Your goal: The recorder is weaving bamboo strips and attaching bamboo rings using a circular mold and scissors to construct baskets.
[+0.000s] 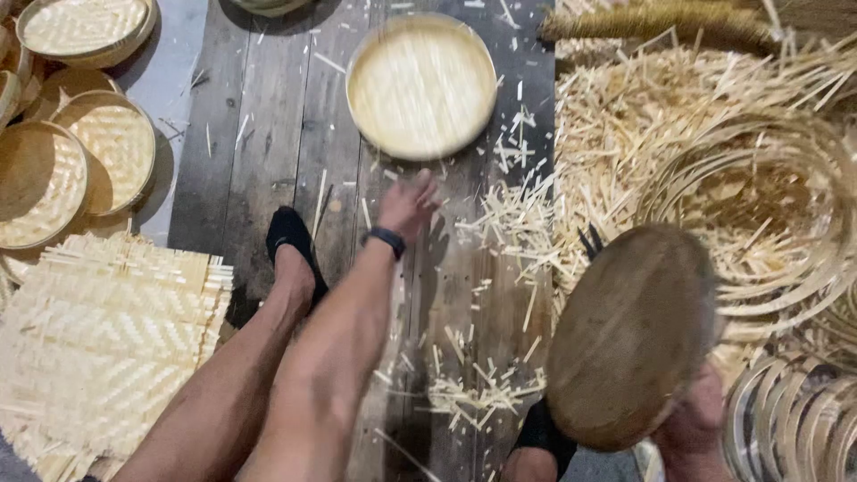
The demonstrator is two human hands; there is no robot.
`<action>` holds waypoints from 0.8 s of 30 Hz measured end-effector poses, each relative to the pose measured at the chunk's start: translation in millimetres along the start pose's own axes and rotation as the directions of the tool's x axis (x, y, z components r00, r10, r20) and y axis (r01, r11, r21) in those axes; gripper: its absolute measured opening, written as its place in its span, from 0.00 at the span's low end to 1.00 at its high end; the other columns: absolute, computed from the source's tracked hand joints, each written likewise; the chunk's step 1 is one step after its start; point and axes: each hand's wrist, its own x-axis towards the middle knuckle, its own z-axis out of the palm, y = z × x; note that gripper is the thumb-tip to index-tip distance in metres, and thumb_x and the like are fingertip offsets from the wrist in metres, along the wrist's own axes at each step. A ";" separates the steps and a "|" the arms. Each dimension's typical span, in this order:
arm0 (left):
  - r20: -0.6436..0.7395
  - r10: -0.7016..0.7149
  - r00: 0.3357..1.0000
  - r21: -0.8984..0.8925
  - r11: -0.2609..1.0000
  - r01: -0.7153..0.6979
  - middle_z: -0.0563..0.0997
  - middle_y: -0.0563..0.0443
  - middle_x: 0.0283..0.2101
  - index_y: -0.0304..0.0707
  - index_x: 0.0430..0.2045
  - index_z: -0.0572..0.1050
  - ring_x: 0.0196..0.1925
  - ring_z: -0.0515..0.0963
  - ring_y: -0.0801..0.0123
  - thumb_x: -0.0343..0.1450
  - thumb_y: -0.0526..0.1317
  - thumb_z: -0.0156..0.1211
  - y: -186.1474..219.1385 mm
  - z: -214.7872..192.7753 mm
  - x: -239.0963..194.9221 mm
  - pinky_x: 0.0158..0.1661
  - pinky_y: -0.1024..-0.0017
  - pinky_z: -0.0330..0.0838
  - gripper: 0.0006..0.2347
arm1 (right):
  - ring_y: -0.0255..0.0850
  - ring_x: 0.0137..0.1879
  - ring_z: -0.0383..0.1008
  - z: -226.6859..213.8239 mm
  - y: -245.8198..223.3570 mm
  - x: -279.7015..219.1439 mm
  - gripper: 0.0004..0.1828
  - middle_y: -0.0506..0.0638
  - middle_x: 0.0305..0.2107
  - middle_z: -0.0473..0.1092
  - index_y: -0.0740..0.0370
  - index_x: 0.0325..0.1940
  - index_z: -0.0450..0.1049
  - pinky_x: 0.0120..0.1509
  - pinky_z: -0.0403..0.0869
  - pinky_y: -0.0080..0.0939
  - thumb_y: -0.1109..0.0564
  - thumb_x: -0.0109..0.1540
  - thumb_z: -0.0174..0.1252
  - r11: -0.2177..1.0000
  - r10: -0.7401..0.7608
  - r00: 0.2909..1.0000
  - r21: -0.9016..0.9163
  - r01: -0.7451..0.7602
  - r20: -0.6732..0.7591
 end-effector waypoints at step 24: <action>-0.221 0.438 0.871 0.836 -0.374 0.401 0.49 0.12 0.68 0.17 0.67 0.54 0.73 0.52 0.21 0.56 0.68 0.74 43.4 -449.6 -313.0 0.60 0.38 0.59 0.56 | 0.50 0.70 0.65 82.5 70.5 9.2 0.35 0.59 0.65 0.65 0.68 0.71 0.60 0.74 0.62 0.51 0.41 0.71 0.29 0.943 0.331 0.938 0.059 -0.326 -0.101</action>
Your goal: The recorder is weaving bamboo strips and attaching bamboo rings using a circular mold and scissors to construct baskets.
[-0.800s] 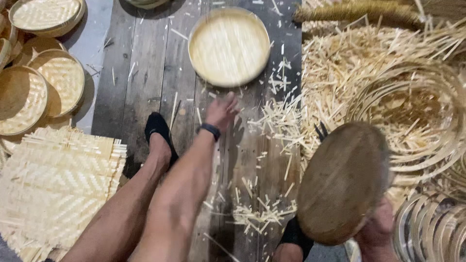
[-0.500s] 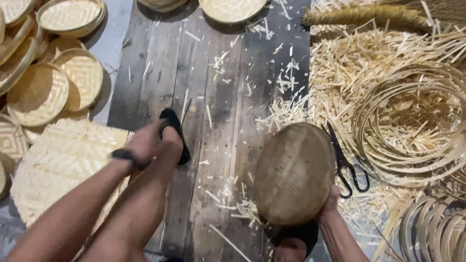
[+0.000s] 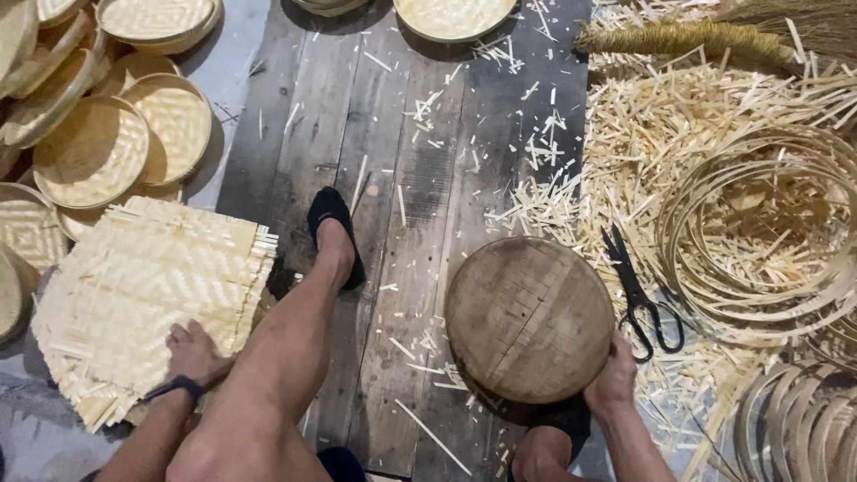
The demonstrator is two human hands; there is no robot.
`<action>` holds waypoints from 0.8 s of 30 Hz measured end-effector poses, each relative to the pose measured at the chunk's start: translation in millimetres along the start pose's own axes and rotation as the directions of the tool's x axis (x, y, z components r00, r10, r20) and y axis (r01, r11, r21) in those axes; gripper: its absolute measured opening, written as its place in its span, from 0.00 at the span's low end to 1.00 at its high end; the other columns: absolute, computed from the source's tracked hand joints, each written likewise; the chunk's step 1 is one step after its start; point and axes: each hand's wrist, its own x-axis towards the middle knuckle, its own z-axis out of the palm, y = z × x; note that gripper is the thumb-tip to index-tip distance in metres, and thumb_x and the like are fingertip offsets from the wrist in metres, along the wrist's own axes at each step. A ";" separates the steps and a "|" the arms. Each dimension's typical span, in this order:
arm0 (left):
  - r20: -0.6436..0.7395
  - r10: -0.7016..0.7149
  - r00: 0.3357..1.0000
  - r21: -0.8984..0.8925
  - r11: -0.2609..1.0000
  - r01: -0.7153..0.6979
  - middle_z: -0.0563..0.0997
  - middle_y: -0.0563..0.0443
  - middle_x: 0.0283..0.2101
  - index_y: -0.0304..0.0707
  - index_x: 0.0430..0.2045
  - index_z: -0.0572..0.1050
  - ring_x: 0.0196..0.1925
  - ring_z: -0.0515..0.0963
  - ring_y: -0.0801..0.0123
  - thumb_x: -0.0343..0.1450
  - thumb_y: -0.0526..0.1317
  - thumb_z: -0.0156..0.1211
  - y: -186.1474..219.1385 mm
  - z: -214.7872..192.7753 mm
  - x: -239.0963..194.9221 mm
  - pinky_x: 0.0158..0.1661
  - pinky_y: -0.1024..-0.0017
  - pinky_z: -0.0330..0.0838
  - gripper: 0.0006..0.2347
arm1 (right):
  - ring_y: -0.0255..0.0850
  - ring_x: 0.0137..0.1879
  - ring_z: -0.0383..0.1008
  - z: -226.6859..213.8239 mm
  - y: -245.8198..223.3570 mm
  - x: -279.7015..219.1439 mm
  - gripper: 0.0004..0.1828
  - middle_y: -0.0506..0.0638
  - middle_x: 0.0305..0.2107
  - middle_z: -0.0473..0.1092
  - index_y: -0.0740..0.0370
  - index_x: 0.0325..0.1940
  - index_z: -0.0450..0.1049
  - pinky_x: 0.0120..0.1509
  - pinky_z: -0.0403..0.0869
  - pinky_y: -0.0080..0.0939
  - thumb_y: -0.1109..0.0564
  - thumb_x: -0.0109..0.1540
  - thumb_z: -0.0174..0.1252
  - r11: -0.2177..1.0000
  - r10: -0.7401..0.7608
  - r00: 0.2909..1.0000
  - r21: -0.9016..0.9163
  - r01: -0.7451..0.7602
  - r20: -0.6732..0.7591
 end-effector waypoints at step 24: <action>-0.503 -0.062 0.862 -0.477 0.852 -0.217 0.80 0.32 0.55 0.29 0.54 0.73 0.57 0.79 0.51 0.74 0.31 0.49 -139.6 -197.6 36.3 0.59 0.59 0.74 0.14 | 0.41 0.34 0.73 -50.5 41.9 46.0 0.21 0.54 0.34 0.73 0.67 0.56 0.65 0.35 0.72 0.39 0.45 0.70 0.50 0.938 -0.023 0.999 -0.347 0.011 -0.031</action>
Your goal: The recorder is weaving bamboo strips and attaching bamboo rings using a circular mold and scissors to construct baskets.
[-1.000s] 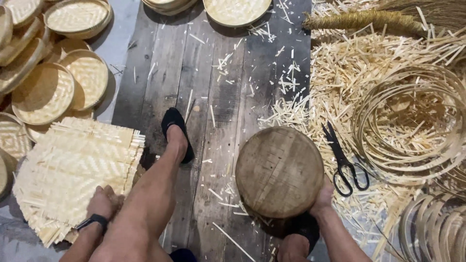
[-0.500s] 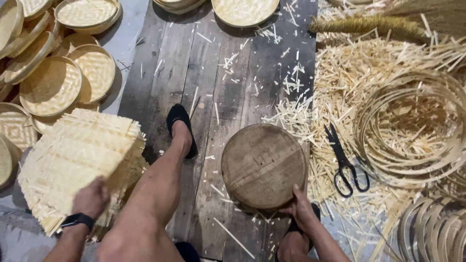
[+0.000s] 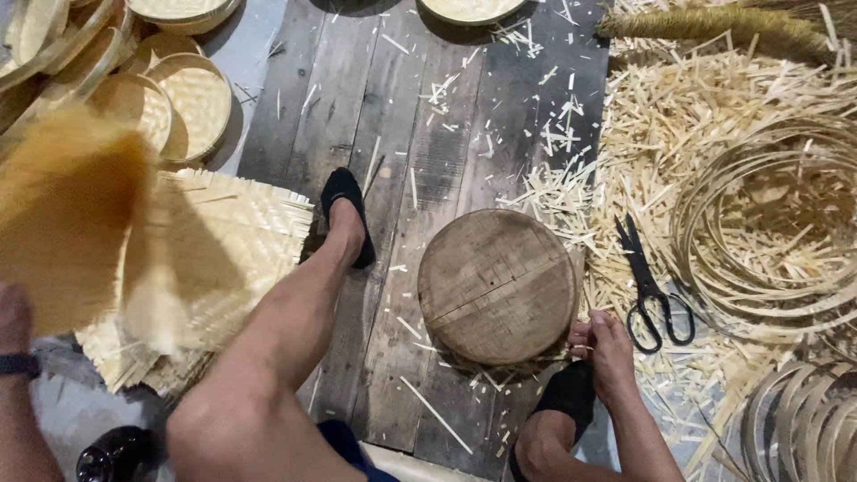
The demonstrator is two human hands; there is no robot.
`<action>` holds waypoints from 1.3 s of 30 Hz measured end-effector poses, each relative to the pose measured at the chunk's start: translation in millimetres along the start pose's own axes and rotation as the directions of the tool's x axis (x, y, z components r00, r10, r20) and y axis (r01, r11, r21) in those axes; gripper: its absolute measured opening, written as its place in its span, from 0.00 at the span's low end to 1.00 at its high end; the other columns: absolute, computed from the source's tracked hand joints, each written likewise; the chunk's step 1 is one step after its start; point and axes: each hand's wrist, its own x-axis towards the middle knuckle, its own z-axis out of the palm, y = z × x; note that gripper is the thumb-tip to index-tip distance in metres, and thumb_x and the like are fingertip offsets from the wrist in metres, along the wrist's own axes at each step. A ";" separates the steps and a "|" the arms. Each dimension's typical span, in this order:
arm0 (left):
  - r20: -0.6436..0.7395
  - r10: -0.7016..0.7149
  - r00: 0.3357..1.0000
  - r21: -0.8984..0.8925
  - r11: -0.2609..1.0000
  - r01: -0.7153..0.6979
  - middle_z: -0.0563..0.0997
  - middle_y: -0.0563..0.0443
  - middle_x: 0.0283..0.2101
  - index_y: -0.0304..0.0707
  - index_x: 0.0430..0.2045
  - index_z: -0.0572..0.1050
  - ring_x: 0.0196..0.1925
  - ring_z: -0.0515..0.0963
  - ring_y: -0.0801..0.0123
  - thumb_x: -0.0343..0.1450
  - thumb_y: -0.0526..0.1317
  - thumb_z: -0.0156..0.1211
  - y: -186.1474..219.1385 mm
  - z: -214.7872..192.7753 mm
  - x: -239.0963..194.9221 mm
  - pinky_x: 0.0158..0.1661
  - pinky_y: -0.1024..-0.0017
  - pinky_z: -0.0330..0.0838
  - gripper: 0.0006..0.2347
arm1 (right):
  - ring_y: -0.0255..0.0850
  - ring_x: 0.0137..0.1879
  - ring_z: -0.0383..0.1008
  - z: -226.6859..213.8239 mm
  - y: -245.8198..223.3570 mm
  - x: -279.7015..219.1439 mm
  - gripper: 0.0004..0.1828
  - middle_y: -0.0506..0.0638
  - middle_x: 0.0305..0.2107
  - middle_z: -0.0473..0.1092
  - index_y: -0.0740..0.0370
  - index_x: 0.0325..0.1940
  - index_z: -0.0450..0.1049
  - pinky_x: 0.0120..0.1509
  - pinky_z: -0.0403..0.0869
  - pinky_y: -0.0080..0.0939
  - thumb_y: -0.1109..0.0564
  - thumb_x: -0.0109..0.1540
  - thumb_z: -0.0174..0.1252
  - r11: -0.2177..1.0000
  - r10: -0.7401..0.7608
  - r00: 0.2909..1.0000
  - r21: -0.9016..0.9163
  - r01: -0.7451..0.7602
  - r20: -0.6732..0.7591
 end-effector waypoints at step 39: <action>0.423 0.727 0.541 -0.102 0.632 -0.768 0.75 0.31 0.60 0.30 0.56 0.73 0.60 0.76 0.49 0.61 0.20 0.48 448.3 34.8 -85.4 0.52 0.57 0.76 0.26 | 0.41 0.41 0.76 25.9 -71.5 -52.7 0.25 0.54 0.36 0.74 0.65 0.55 0.72 0.45 0.77 0.39 0.42 0.68 0.46 0.964 -0.101 0.979 0.259 0.053 0.177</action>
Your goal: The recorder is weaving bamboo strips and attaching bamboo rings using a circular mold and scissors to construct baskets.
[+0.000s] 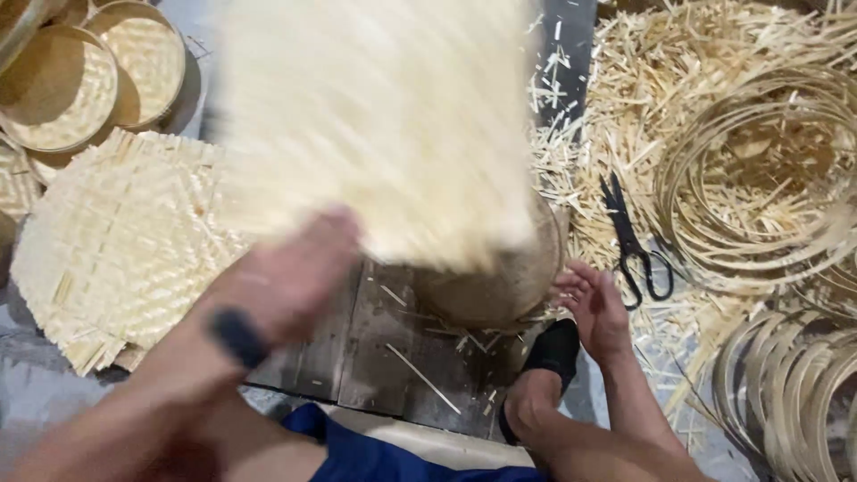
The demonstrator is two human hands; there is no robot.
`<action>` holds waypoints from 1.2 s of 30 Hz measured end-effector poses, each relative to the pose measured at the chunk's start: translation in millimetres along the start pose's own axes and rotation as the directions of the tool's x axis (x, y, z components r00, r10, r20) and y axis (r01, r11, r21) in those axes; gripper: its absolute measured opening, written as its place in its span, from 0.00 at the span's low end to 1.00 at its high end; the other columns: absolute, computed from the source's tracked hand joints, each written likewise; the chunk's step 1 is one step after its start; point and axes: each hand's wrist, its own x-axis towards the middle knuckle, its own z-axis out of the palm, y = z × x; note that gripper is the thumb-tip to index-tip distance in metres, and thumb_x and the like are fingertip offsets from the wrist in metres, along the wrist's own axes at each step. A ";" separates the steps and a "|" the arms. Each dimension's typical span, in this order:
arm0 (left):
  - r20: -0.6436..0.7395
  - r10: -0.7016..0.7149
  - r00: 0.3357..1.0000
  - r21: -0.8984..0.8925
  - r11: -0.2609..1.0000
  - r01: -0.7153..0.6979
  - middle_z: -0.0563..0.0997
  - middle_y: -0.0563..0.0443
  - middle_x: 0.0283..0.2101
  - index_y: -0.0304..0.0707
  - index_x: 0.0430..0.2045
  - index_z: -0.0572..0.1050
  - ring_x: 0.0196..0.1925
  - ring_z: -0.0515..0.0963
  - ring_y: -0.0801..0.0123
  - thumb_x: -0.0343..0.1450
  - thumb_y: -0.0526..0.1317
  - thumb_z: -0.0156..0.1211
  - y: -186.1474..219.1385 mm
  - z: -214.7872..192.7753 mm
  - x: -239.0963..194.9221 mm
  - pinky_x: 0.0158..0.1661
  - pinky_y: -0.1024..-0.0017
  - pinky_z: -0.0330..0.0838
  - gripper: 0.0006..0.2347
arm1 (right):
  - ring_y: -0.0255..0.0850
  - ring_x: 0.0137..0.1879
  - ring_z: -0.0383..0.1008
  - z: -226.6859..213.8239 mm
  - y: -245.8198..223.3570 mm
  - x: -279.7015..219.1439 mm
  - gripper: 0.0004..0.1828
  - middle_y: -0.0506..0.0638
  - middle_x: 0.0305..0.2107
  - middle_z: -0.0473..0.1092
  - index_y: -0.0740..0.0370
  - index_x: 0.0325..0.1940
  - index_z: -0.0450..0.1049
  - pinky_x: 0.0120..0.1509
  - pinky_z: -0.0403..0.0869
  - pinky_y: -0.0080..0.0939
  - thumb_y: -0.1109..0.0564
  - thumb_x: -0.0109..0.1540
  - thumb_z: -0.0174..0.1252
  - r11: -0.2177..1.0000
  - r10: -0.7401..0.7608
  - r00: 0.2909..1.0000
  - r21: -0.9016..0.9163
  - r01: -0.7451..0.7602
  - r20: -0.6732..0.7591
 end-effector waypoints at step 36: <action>-0.307 -0.457 0.835 -0.454 0.841 0.293 0.80 0.40 0.35 0.32 0.34 0.75 0.40 0.79 0.56 0.68 0.29 0.52 170.2 190.2 40.1 0.44 0.59 0.76 0.06 | 0.58 0.76 0.43 100.8 26.5 5.1 0.37 0.59 0.69 0.53 0.52 0.77 0.55 0.78 0.44 0.66 0.35 0.67 0.46 -0.446 0.019 0.840 -0.747 0.493 0.543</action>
